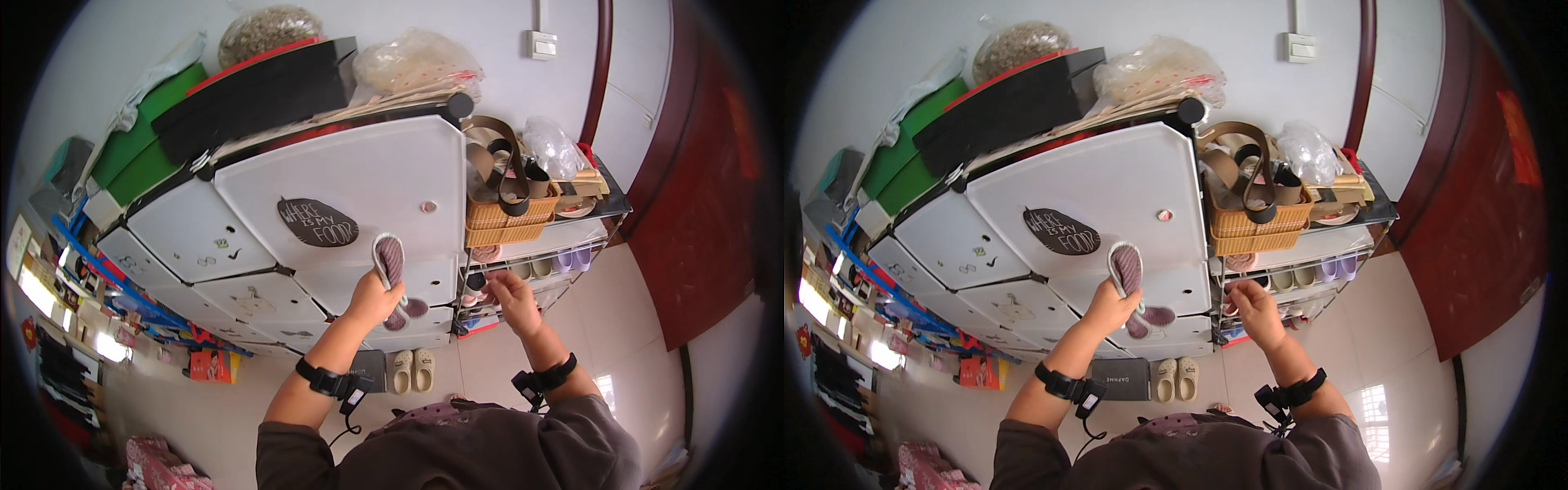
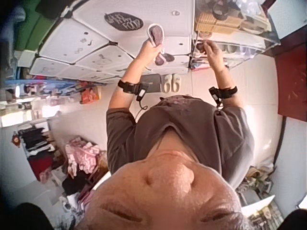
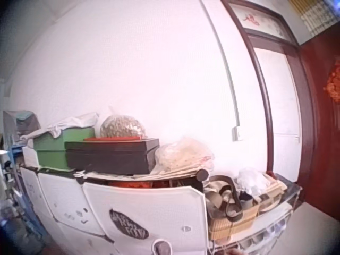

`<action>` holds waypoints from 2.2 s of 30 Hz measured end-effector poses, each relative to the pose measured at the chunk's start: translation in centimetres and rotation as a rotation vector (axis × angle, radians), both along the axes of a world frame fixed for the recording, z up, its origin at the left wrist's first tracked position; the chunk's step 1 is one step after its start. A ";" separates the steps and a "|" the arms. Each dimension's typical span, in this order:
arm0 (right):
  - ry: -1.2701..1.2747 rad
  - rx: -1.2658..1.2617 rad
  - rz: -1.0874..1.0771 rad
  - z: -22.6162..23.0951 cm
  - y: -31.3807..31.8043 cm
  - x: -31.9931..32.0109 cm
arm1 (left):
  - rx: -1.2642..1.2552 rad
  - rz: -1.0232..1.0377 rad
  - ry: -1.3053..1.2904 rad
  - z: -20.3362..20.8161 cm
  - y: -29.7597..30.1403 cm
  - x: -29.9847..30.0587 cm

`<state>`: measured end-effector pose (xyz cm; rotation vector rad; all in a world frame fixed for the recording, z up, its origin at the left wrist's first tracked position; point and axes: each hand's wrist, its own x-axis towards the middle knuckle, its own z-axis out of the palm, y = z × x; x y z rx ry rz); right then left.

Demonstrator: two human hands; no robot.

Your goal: The person organizes a shelf, puts items into a red bag and a cabinet, and then sits on the floor to pick up debris and wipe the floor with a cloth.

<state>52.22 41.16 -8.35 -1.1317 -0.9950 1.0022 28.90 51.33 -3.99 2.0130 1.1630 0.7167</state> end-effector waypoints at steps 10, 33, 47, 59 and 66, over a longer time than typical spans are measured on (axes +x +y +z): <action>-0.121 -0.106 -0.020 -1.4 -0.3 2.2 | 0.425 0.150 0.616 3.4 5.7 6.5; -0.151 -0.069 0.034 1.3 0.4 7.0 | -0.792 0.135 -1.166 -1.7 -1.4 1.2; -0.059 -0.028 0.693 0.2 2.8 -2.2 | -0.714 -0.126 -1.162 -1.3 -3.8 4.2; 0.752 -0.002 0.304 0.9 3.2 3.3 | -0.775 -0.085 -1.108 -2.3 -3.8 0.9; 0.758 0.196 0.333 4.3 2.5 3.9 | -0.877 0.118 -0.965 -3.9 -4.4 2.4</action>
